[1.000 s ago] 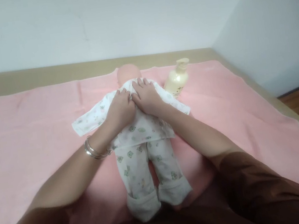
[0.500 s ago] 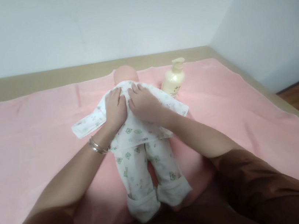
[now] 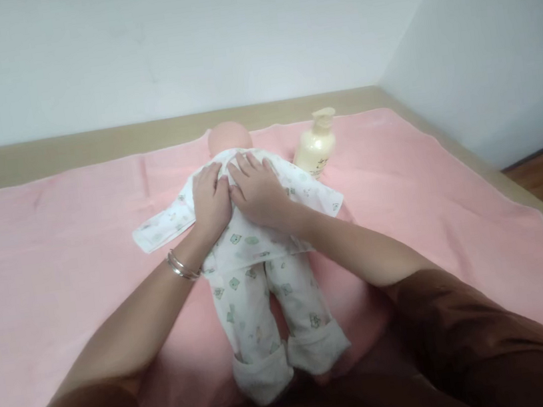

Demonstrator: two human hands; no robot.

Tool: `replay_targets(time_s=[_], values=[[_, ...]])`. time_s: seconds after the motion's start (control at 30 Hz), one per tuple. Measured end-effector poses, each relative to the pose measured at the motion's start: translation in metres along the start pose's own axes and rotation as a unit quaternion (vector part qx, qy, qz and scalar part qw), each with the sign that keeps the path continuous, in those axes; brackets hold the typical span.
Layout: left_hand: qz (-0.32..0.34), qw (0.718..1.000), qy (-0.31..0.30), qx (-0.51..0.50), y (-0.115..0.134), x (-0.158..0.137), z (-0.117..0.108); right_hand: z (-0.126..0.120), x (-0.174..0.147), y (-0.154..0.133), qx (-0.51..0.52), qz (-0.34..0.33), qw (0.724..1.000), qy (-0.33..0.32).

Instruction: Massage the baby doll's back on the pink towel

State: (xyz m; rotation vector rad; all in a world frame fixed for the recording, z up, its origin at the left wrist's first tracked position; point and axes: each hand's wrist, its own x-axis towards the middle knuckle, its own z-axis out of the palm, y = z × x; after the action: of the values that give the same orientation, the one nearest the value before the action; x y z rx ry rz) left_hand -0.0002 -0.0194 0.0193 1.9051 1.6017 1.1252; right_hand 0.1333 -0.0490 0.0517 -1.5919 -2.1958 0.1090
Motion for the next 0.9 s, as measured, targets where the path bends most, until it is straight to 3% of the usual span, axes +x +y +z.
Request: replay_targets(time_s=[0.27, 0.5, 0.7, 0.9], values=[[-0.002, 1.000, -0.008, 0.005, 0.007, -0.002, -0.003, -0.016, 0.003, 0.001, 0.028, -0.021, 0.998, 0.058], [-0.009, 1.000, -0.007, 0.012, 0.001, 0.001, 0.000, -0.003, 0.009, 0.011, 0.046, -0.023, 0.998, -0.041], [0.003, 1.000, -0.008, -0.008, 0.002, 0.000, 0.000, -0.010, 0.010, 0.015, 0.069, -0.017, 0.997, 0.034], [-0.001, 1.000, 0.002, -0.024, -0.002, 0.001, 0.002, 0.001, 0.006, 0.012, 0.059, -0.019, 0.998, 0.011]])
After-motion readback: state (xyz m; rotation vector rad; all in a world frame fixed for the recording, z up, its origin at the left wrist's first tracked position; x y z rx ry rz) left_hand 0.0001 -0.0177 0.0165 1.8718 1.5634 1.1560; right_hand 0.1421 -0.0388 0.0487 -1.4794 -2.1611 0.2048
